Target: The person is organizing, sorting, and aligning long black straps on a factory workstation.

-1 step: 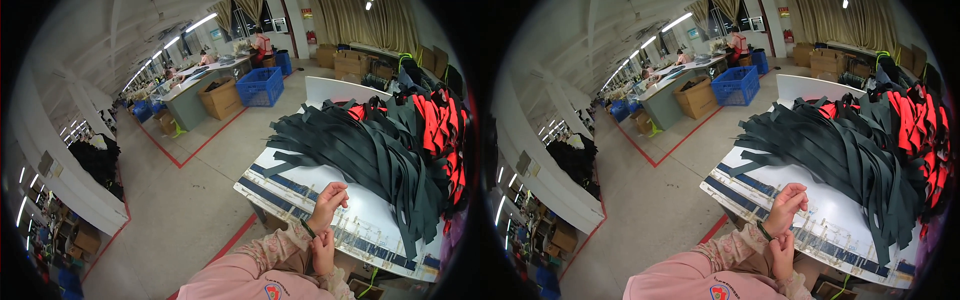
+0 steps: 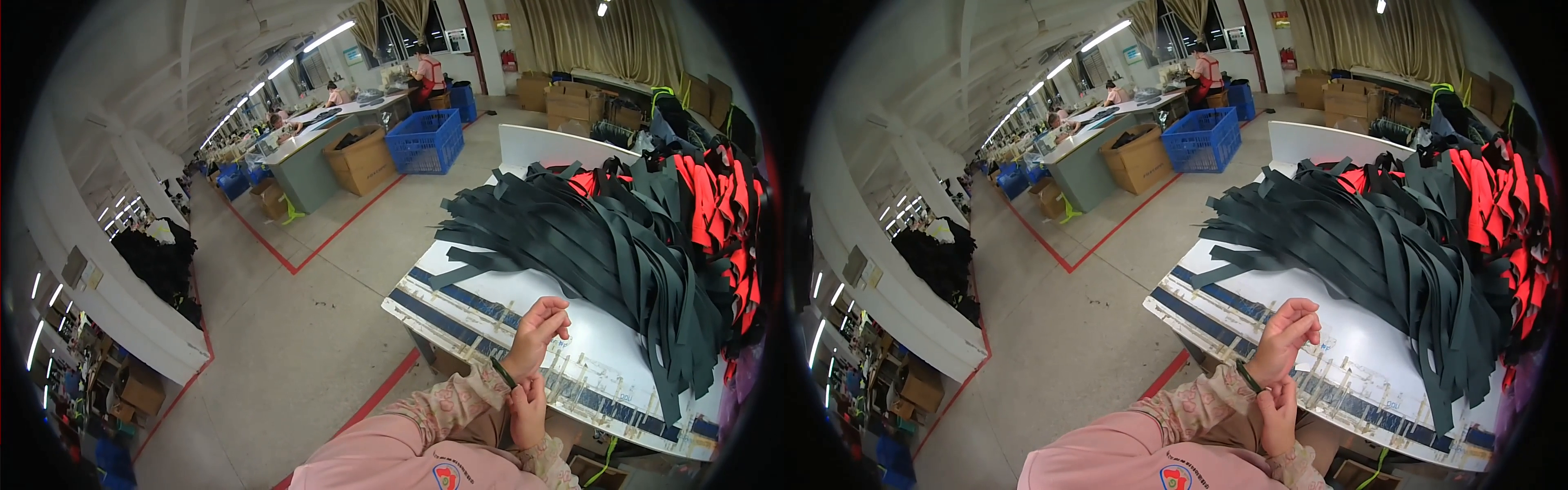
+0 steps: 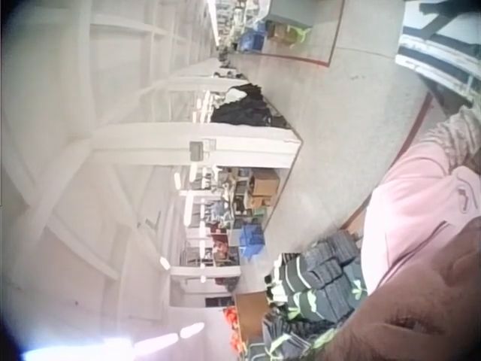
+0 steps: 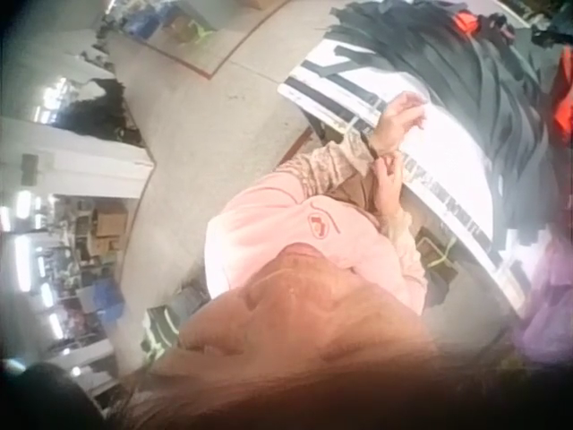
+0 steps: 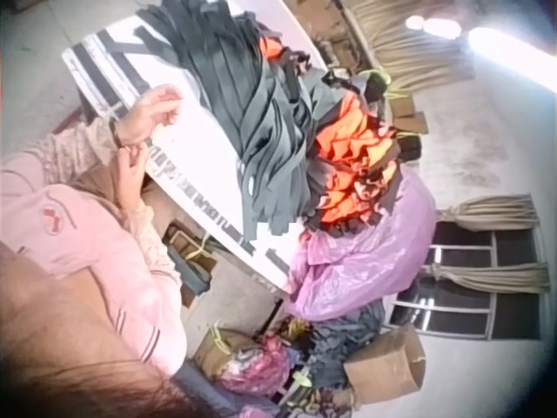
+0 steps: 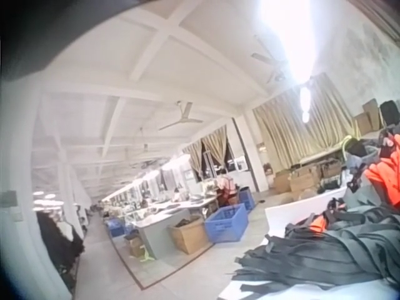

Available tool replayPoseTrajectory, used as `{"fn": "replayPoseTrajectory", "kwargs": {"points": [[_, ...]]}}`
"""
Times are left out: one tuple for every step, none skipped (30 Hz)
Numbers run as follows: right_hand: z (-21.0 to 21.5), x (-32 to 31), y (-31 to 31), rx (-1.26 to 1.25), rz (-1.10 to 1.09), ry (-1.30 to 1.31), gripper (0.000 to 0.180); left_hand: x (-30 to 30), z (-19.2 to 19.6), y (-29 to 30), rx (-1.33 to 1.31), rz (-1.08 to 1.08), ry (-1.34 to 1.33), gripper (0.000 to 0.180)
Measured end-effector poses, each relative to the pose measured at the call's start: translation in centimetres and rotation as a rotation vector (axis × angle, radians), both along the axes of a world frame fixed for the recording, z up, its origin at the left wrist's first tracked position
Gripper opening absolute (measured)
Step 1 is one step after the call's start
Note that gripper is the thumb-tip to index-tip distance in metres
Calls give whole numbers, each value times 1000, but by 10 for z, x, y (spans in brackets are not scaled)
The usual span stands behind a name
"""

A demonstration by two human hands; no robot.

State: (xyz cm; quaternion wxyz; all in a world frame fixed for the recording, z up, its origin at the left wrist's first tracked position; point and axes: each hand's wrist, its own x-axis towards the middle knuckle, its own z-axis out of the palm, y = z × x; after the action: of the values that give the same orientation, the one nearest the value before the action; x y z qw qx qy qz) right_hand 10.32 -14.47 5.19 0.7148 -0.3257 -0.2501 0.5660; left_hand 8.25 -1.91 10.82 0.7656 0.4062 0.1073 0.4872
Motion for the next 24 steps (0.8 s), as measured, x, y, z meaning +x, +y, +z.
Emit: {"fn": "replayPoseTrajectory", "kwargs": {"points": [[2, 0, 1, -14, 19, -69, 32, 0, 2, 0, 7, -34, -55, 20], [3, 1, 1, -27, 37, -138, 29, 1, 4, 0, 7, -34, -55, 20], [2, 2, 1, -27, 36, -138, 29, 1, 5, 1, 22, -49, -68, 19], [1, 3, 0, -12, 58, -177, 34, 1, 5, 1, 39, -63, -81, 19], [1, 5, -1, 4, 79, -216, 39, 2, 4, 2, 39, -65, -81, 19], [2, 3, -1, 4, 79, -215, 39, 4, 3, 4, 103, -38, -55, 19], [4, -1, -1, 24, 88, -182, 39, 4, 2, 5, 167, -12, -30, 19], [5, -2, -1, 45, 98, -149, 39, 3, 0, 4, 168, -11, -28, 19], [5, -1, -2, 44, 97, -149, 39, 1, 4, 0, 240, 26, 20, 19], [4, 2, -2, 39, 138, -182, 41, 1, 6, -2, 312, 63, 70, 19], [3, 5, -3, 35, 181, -214, 44, 1, 6, -3, 311, 64, 71, 19], [1, 7, -3, 35, 182, -213, 44, 0, 5, -4, 352, 84, 87, 18], [-2, 8, -1, 56, 194, -206, 51, 0, 5, -6, 393, 106, 103, 18], [-6, 9, 0, 76, 206, -198, 59, -1, 5, -7, 392, 107, 105, 18], [-8, 8, 3, 76, 207, -196, 59, -1, 4, -8, 403, 79, 97, 17], [-11, 8, 5, 108, 223, -146, 62, -1, 4, -9, 413, 50, 88, 17], [-12, 7, 6, 138, 236, -95, 66, -1, 2, -11, 410, 48, 89, 17], [-8, 6, 8, 137, 228, -97, 66, 1, 4, -13, 364, -9, 58, 16], [-2, 3, 8, 119, 249, -67, 63, 4, 4, -15, 315, -71, 25, 15], [1, 2, 6, 99, 263, -39, 60, 4, 3, -13, 310, -89, 18, 15], [-6, 4, 6, 91, 238, -42, 60, 4, 1, -10, 295, -102, 26, 16], [-23, 8, 5, 31, 318, -99, 55, 8, 0, -13, 262, -139, 29, 16], [-38, 14, 1, -36, 391, -151, 50, 11, -2, -11, 181, -127, -57, 14], [-35, 3, 5, -41, 434, -114, 42, 2, 5, -9, 94, -107, -125, 13]]}}
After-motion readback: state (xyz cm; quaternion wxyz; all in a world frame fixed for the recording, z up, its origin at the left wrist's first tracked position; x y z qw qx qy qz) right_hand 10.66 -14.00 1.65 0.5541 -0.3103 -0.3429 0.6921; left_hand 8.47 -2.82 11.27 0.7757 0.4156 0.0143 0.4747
